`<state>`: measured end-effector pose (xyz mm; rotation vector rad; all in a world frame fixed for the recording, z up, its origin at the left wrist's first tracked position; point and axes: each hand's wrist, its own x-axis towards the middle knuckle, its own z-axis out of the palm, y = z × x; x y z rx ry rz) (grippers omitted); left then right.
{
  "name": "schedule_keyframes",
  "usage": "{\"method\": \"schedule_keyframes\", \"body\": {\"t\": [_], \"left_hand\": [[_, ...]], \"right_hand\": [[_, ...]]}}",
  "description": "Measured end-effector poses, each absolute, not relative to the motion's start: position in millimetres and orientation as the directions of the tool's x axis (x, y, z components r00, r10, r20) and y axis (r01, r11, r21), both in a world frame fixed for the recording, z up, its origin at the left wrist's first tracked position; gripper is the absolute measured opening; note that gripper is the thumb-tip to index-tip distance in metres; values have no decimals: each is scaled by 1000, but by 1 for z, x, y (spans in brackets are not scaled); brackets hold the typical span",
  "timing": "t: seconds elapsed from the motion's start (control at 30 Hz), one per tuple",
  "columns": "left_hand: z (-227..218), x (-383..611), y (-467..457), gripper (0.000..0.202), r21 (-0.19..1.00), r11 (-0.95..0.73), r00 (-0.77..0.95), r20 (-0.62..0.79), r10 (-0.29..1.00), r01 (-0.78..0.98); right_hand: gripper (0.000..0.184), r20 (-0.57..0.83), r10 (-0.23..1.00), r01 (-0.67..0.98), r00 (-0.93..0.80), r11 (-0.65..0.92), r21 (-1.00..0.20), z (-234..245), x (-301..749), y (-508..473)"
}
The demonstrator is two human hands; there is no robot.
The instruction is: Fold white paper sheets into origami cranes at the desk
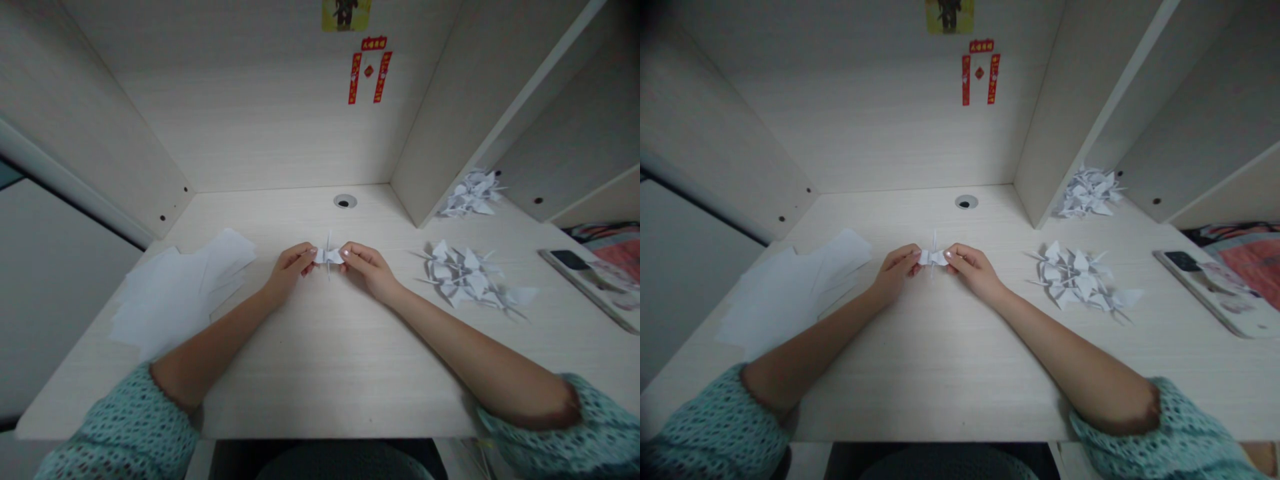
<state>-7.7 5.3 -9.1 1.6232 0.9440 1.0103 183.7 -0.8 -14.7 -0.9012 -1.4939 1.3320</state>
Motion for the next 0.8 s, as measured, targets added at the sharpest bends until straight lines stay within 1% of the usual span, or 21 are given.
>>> {"method": "schedule_keyframes", "body": {"t": [0.1, 0.2, 0.33, 0.5, 0.63, 0.8], "left_hand": [[-8, -8, 4, 37, 945, -257, 370, 169, 914, 202], [-5, -7, 3, 38, 922, -260, 392, 135, 910, 285], [-2, -5, 1, 37, 919, -240, 380, 112, 918, 311], [-2, -3, 3, 37, 947, -193, 365, 90, 927, 256], [-4, -3, 4, 35, 966, -165, 440, 64, 896, 197], [-6, -3, 5, 31, 996, -87, 472, 66, 879, 23]], "right_hand": [[40, 176, 933, 39, -315, 198, -979, -12, 185, -1], [40, 180, 932, 89, -315, 218, -972, -12, 184, -2], [38, 210, 913, 130, -348, 269, -954, -13, 183, -3], [39, 189, 916, 89, -354, 234, -968, -13, 183, -3], [39, 177, 919, 27, -354, 199, -980, -15, 184, 0], [38, 151, 914, -71, -376, 134, -988, -19, 184, 1]]}}
